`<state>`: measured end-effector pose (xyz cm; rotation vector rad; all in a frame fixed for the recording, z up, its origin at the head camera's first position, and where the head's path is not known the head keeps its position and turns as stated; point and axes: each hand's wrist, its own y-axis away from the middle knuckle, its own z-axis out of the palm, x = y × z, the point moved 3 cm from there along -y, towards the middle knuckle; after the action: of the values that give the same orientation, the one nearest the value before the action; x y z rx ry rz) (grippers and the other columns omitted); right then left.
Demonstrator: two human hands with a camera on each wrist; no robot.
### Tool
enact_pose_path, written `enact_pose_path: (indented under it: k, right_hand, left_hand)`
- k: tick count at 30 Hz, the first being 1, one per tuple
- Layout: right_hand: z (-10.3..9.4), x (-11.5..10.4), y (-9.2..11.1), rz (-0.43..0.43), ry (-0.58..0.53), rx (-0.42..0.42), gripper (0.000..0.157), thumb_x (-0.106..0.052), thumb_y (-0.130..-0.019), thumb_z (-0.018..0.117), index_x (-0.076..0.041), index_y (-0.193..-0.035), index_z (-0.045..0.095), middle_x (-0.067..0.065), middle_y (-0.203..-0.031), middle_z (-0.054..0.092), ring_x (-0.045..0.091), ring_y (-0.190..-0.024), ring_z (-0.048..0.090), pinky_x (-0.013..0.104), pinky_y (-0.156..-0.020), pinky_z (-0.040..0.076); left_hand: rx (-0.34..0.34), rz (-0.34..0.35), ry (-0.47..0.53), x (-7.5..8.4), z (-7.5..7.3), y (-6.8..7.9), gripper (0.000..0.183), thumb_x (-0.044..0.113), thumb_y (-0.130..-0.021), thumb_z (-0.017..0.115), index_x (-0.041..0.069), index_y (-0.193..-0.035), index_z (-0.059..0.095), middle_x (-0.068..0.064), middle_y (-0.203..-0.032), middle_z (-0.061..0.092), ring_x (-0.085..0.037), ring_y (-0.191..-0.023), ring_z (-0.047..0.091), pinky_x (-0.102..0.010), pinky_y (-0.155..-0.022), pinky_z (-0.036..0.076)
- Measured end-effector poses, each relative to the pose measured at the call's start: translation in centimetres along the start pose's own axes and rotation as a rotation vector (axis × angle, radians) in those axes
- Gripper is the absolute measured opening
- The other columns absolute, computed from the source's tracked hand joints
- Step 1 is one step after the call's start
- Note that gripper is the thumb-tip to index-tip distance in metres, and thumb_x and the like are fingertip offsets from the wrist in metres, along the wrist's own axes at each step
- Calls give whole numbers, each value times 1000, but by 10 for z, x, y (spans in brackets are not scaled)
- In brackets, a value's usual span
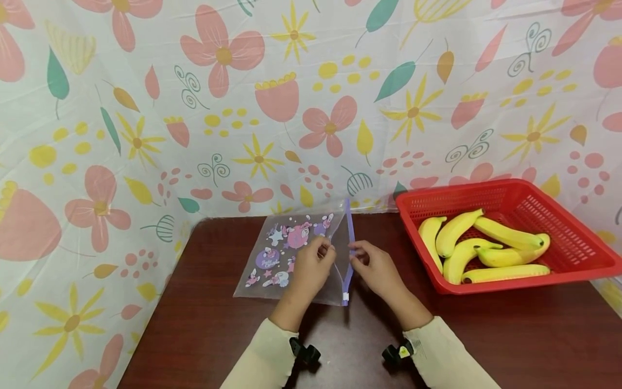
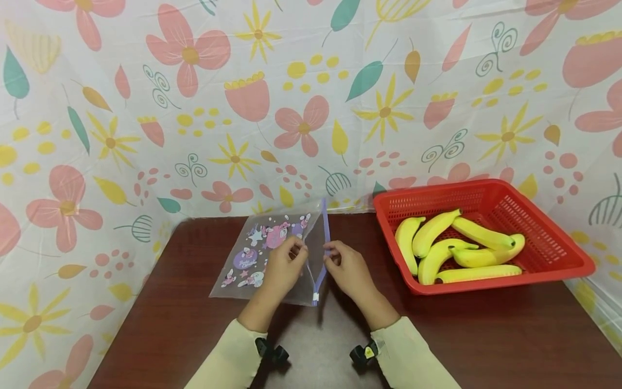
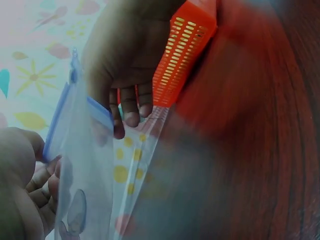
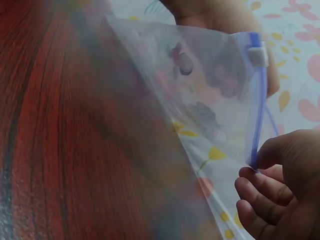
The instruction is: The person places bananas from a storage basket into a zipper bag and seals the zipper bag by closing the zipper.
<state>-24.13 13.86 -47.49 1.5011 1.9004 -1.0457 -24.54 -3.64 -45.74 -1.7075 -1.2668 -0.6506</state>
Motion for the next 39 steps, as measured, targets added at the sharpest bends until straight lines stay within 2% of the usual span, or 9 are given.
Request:
enact_pose_path:
  k: [3,7,9,15,22,26,31,35,39]
  right_hand:
    - [0,1,-1,7,7,7,30,-7,-89,69,-6,-119,69,7,-91,74,15,-78,65,25,-69,52]
    - [1,6,-2,21,3,0,37,-5,-86,66,-6,-122,67,6,-89,69,12,-77,63,24,-70,51]
    - [2,10,-3,26,-1,-6,40,-3,-84,65,-6,-124,65,6,-87,66,11,-74,60,23,-68,49]
    - [3,20,-4,60,-10,-45,44,-4,-86,63,-4,-129,58,6,-82,59,9,-65,51,22,-61,43]
    - [5,32,-5,111,16,-70,40,-6,-88,62,-1,-127,59,6,-81,60,11,-68,50,24,-65,42]
    - [5,37,-6,129,20,-77,38,-7,-88,62,2,-125,60,6,-80,59,12,-68,51,24,-64,41]
    - [6,41,-6,149,19,-91,38,-8,-89,62,4,-125,61,6,-79,59,13,-67,51,24,-63,41]
    - [5,42,-6,151,23,-98,38,-7,-89,61,2,-126,61,6,-80,59,13,-69,51,25,-65,41]
    - [5,41,-5,135,5,-93,38,-7,-88,60,0,-126,61,7,-82,61,13,-70,52,25,-66,42]
  left_hand:
    - [9,-35,48,0,-4,0,18,10,-93,59,6,-110,62,-1,-71,64,-3,-46,53,-20,-43,46]
    - [42,-41,17,-1,-9,-3,39,8,-92,57,3,-130,62,2,-66,56,-2,-45,44,-19,-41,38]
    - [62,-37,-12,-3,-10,-4,38,9,-91,57,5,-128,66,3,-64,55,-2,-44,42,-20,-42,39]
    - [110,-19,-52,-2,-15,-5,26,9,-91,56,6,-110,73,0,-62,63,-1,-47,50,-19,-47,39]
    - [151,-38,-4,-2,-22,-8,23,10,-92,57,5,-107,74,-1,-62,64,-3,-44,52,-21,-41,38]
    - [175,-8,34,-2,-25,-9,19,8,-93,58,5,-103,74,-2,-63,64,-3,-42,50,-21,-40,40]
    - [217,24,31,-2,-29,-11,18,7,-92,58,6,-100,74,-1,-62,65,-3,-46,49,-20,-43,40]
    - [215,25,33,-3,-28,-11,18,8,-92,59,5,-102,74,-1,-63,65,-4,-46,50,-21,-42,40]
    - [197,-11,47,-4,-26,-11,18,9,-93,59,8,-104,74,-1,-63,65,-4,-45,51,-21,-41,40]
